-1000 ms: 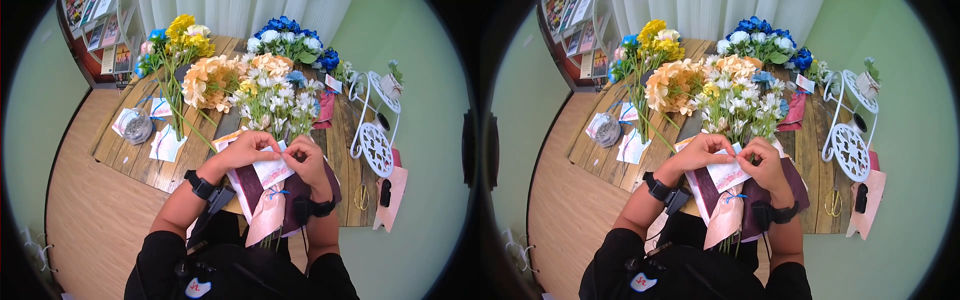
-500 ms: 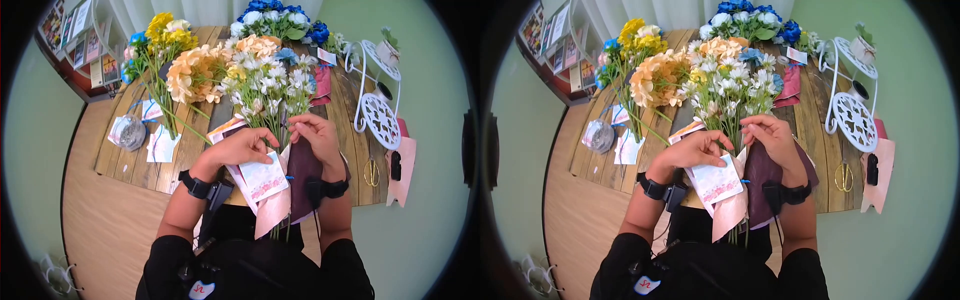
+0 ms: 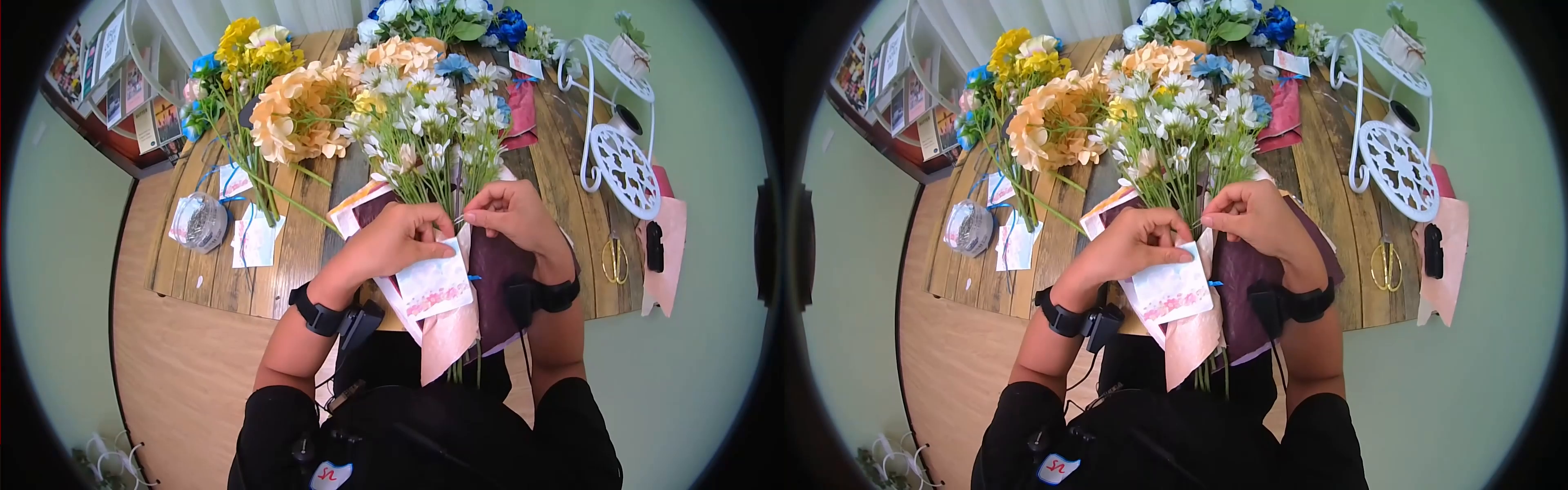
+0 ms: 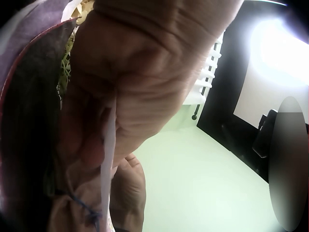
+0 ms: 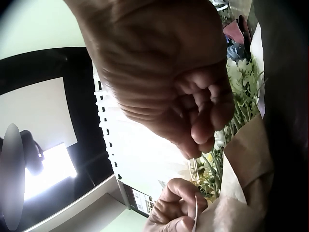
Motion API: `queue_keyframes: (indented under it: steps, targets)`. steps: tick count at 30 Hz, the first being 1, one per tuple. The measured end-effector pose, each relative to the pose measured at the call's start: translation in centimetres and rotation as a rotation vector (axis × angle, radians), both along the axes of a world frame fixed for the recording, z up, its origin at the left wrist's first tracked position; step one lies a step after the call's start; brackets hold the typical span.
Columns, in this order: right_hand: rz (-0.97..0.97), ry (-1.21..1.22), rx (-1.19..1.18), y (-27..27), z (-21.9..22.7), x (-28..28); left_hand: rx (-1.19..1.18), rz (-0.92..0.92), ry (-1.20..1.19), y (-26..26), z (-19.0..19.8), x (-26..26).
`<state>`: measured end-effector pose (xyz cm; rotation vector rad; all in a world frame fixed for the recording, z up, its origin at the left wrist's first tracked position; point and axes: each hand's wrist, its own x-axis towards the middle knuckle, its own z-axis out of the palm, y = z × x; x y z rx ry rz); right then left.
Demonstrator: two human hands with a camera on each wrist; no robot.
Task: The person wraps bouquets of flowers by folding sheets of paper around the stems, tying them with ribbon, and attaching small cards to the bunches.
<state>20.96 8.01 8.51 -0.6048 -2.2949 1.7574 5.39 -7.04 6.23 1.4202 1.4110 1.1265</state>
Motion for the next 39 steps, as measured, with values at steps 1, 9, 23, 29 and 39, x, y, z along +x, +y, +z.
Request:
queue_keyframes:
  steps: [1,9,23,29,39]
  targets:
    - [0.002,-0.097,0.022,-0.1,0.1,0.1,0.017,0.021,-0.024,0.0,-0.1,0.0]
    - [0.056,0.085,0.238,0.0,-0.3,0.2,-0.008,0.024,-0.032,0.1,-0.7,0.3]
    - [0.131,0.118,0.4,-0.1,-1.8,-0.3,-0.004,0.056,0.082,-0.2,-0.2,0.6]
    - [0.059,0.121,0.331,-0.7,-1.5,-0.5,-0.028,0.054,0.055,-0.5,0.0,-0.1]
    - [0.07,0.204,0.505,-1.2,-1.5,-0.8,-0.076,0.007,-0.061,-0.5,0.0,-0.4]
